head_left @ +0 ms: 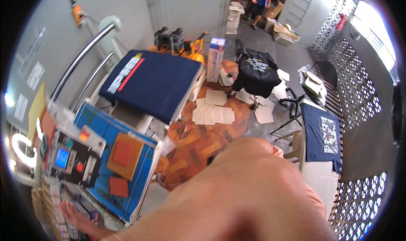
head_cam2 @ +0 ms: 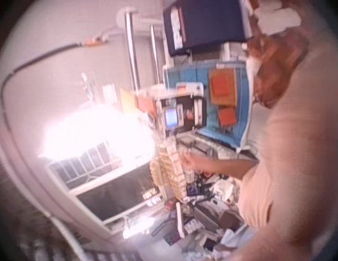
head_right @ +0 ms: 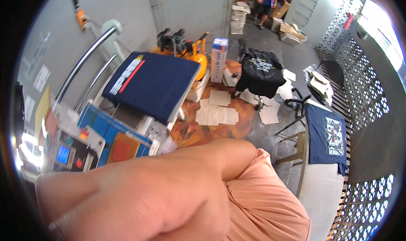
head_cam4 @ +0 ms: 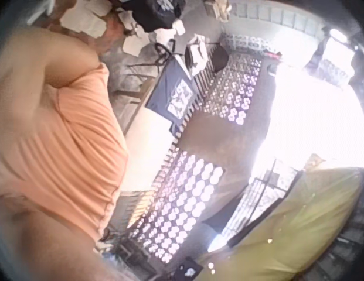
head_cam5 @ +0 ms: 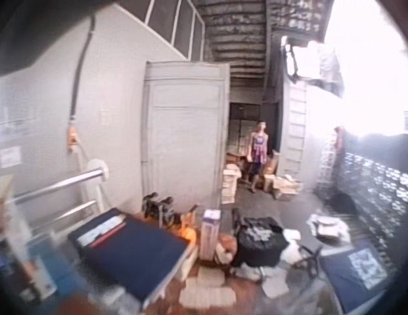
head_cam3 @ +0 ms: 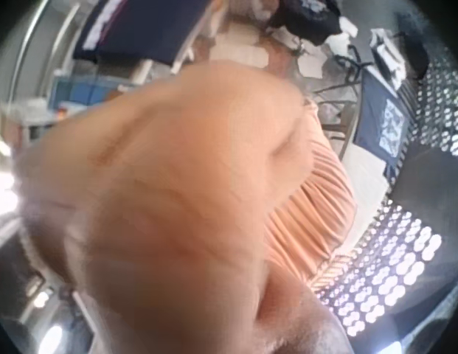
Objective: The person places navy blue t-shirts on a heat press, aligns them, and operates the machine to apply printed graphics. They then remove the shirts, fold them, and place them into a cardboard box.
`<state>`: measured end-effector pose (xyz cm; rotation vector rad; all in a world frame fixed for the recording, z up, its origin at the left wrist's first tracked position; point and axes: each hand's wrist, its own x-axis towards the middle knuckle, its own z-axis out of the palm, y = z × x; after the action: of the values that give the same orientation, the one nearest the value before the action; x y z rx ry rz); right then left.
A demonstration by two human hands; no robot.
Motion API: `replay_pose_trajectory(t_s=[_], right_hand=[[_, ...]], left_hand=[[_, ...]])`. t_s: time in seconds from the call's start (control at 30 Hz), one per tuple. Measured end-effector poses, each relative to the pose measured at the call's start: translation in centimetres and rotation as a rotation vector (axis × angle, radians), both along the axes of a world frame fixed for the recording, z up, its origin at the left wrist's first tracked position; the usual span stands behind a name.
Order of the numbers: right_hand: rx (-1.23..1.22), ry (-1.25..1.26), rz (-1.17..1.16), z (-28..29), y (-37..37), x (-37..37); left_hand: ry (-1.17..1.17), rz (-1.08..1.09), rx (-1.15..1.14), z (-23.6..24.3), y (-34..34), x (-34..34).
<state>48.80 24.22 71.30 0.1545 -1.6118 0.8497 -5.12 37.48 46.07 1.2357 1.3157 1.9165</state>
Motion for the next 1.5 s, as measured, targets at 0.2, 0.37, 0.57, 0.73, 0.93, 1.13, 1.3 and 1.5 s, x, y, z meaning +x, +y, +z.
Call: replay_pose_trajectory(t_s=[0.2, 0.37, 0.57, 0.73, 0.93, 1.13, 1.3, 1.5], right_hand=[[-0.091, -0.083, -0.089, -2.7, 2.9, 12.1], [-0.577, -0.808, -0.786, -15.7, 3.8, 18.6], [-0.627, -0.884, -1.366, -18.2, 4.0, 26.2], [-0.298, -0.502, -1.540, -10.8, 7.0, 37.7], [-0.687, -1.029, -0.980, -20.8, 20.2, 27.2], [-0.066, -0.935, -0.582, -26.5, 29.5, 15.1], [-0.433, -0.705, -0.502, -22.1, 33.2, 18.4], [-0.316, -0.679, -0.313, -19.4, 29.0, 32.3]], left_hand=[[0.263, -1.258, -0.504, 7.0, -3.9, 33.7], [0.147, -0.802, -0.585, -12.3, 1.9, 47.0], [-0.842, -0.367, -0.912, -19.7, 2.4, 46.7], [-0.927, -0.281, -0.959, -18.1, 8.3, 50.1], [-0.563, 0.018, -0.709, -14.5, 8.6, 50.3], [-0.441, -0.178, -0.391, -8.0, 9.9, 53.2], [-0.864, -0.292, -0.190, -7.3, 13.9, 55.8], [-1.453, -0.274, -0.232, -7.3, 15.0, 57.7]])
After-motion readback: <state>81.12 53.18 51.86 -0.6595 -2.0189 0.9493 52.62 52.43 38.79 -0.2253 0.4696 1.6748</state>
